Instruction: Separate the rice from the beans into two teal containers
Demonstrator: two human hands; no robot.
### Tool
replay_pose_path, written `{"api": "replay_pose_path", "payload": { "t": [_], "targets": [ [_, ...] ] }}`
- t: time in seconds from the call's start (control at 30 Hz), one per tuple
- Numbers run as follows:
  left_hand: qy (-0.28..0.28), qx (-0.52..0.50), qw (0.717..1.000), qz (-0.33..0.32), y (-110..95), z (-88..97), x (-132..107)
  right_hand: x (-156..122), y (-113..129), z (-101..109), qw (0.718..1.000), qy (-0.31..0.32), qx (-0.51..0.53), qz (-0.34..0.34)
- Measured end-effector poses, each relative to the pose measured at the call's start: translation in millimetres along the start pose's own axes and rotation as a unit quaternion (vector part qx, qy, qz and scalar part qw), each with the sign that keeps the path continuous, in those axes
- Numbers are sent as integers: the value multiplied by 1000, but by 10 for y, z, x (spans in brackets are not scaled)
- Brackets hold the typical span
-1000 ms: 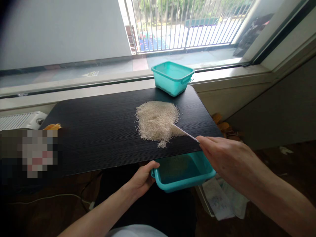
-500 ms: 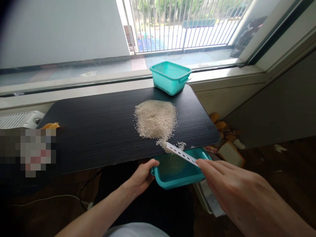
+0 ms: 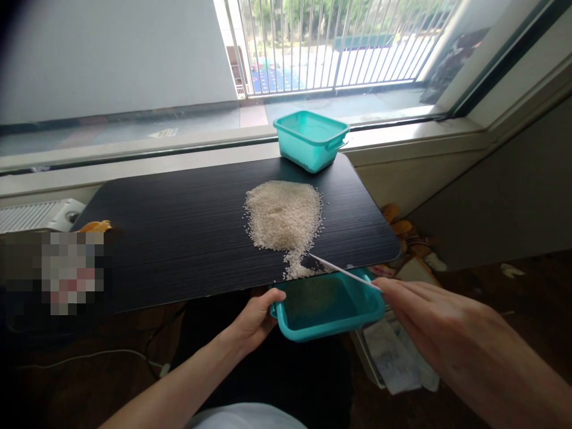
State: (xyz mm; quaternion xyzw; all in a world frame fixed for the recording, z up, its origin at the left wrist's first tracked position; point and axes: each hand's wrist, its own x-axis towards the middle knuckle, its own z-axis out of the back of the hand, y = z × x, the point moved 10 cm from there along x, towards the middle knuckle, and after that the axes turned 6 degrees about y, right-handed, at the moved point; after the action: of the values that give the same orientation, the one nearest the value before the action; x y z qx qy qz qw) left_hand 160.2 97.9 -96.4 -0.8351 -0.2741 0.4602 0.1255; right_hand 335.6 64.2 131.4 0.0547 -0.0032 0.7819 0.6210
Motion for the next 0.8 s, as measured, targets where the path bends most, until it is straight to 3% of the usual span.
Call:
{"api": "replay_pose_path", "payload": {
  "t": [0.1,0.2,0.3,0.53,0.7,0.8],
  "targets": [
    [0,11,1000,-5,-18,5,-12,-53,114,22,1000,-3,15,26],
    [7,10,1000,-6,-27,4,-20,-64,22,61,999,-20,-20,14],
    [6,5,1000,1,-24,22,-31,-57,22,56,997,-24,-46,51],
    [2,15,1000,-20,-125,125,-79,99,159,60,999,-10,10,48],
    [3,9,1000,-27,-160,203,-94,371,272,-6,994,43,61,82],
    [8,9,1000,-27,-168,219,-102,337,390,-47,990,54,77,105]
  ]
}}
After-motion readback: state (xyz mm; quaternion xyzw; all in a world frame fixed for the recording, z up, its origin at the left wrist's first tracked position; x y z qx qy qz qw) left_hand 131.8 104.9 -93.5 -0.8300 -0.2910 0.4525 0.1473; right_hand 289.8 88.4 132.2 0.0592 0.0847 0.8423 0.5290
